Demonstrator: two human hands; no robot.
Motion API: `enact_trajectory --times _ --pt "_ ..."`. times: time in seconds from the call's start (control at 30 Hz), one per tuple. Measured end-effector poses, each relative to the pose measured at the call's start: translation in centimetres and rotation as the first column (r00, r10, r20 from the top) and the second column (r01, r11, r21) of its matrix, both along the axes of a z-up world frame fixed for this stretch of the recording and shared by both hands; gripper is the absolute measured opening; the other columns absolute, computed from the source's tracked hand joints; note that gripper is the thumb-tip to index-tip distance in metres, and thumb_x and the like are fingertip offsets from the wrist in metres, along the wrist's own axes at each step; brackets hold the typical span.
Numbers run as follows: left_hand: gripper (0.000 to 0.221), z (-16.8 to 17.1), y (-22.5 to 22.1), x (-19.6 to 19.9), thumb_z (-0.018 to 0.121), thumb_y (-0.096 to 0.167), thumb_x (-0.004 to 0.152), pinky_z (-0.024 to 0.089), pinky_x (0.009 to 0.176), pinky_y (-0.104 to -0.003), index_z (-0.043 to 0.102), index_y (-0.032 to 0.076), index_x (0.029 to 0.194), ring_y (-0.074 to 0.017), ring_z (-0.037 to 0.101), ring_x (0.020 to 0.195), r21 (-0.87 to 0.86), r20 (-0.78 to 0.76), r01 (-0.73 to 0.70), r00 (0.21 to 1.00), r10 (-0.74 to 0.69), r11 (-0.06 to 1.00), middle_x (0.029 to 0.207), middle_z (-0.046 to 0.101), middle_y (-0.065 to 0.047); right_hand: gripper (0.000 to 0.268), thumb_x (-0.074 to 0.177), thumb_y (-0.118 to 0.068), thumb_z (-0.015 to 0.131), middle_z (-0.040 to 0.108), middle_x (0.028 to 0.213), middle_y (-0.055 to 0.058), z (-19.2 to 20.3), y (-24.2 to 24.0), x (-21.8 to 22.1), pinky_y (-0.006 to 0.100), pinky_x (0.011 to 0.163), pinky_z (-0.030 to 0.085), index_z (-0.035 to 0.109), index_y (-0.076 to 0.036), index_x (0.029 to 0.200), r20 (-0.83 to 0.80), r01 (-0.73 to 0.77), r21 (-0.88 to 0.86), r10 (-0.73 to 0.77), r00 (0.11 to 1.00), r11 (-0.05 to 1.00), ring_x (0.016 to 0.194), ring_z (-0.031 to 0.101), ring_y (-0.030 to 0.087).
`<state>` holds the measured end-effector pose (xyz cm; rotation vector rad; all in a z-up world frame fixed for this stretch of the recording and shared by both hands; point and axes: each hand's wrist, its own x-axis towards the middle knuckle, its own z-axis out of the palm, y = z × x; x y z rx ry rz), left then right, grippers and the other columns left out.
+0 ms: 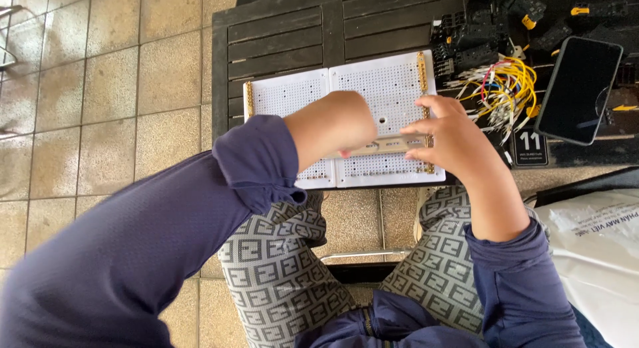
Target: Assembling a metal rail onto a perforated board using a screwdriver and screws.
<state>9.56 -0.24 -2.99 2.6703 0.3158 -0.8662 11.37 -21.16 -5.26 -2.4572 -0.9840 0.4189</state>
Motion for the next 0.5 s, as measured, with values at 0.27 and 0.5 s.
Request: enact_trajectory --times 0.27,0.5 --pt "0.019 4.3 -0.8 -1.8 0.056 -0.001 0.083 0.061 0.059 -0.047 0.075 0.002 0.081 -0.0255 0.067 0.053 0.229 0.122 0.656 0.713 -0.69 0.719 0.062 0.066 -0.014 0.031 0.079 -0.023 0.086 0.059 0.142 0.015 -2.0 0.2 0.9 0.049 0.112 0.046 0.08 -0.011 0.107 -0.039 0.015 -0.02 -0.016 0.999 1.0 0.144 0.041 0.041" --pt "0.031 2.9 -3.5 -2.3 0.06 -0.01 0.078 0.058 0.069 -0.041 0.067 0.013 0.059 -0.0205 0.049 0.047 0.548 0.029 0.834 -0.085 -0.996 -0.055 0.051 0.047 0.004 0.028 0.079 -0.027 0.087 0.059 0.143 0.012 -3.6 0.1 1.1 0.049 0.108 0.049 0.081 -0.012 0.101 -0.01 0.042 0.021 -0.042 0.999 0.999 0.143 0.043 0.038"
